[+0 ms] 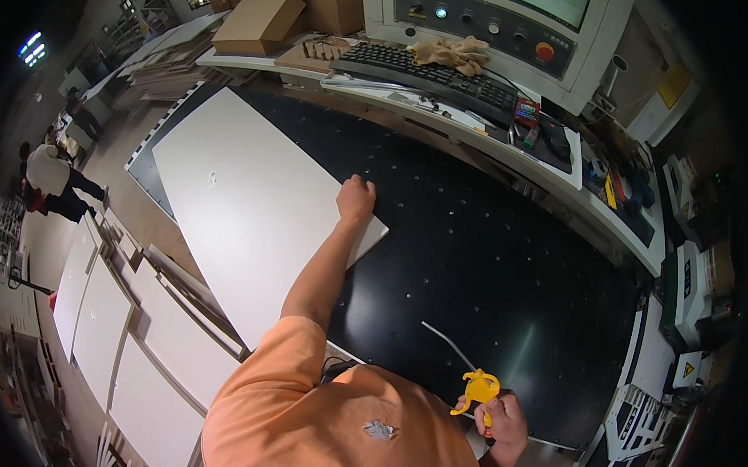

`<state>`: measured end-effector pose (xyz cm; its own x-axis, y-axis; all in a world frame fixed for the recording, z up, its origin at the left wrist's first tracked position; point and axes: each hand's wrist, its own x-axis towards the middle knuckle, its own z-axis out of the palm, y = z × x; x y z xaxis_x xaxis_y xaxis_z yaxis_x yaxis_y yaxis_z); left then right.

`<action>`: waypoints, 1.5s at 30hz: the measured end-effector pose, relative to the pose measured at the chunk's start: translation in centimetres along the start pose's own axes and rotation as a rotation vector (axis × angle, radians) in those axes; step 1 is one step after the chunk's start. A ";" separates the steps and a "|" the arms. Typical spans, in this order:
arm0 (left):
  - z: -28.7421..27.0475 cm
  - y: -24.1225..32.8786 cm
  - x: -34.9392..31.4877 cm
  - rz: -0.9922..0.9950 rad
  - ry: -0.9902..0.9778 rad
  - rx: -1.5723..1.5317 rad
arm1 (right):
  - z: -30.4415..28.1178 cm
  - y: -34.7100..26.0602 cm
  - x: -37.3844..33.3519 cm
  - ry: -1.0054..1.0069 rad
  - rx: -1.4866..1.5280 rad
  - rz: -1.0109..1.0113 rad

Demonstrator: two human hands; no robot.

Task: The person picks up white wood panels, scans their barcodes with a handheld scanner, places them on a machine table, and uses a computer keyboard and mouse to operate the machine. They then remove the processed panels and stack them on the floor.

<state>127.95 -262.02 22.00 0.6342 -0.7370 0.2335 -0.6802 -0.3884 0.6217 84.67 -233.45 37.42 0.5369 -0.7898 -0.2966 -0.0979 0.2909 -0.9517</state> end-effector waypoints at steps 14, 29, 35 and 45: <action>0.4 0.1 -0.3 0.056 -0.085 0.060 | 1.8 1.3 3.1 0.169 -0.016 0.357; 0.7 0.4 -1.0 0.183 -0.109 0.064 | 5.0 -2.9 6.2 -0.223 -0.375 0.112; 0.5 0.7 -1.2 0.251 -0.071 0.101 | 7.4 -3.1 8.8 -0.006 -0.618 -0.096; 0.0 1.0 -1.0 0.251 -0.135 0.130 | 9.9 -3.4 14.1 -0.013 -0.765 -0.091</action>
<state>126.63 -261.67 22.34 0.3919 -0.8824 0.2604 -0.8563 -0.2463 0.4540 100.85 -240.24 37.25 0.5799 -0.7849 -0.2183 -0.6025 -0.2328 -0.7634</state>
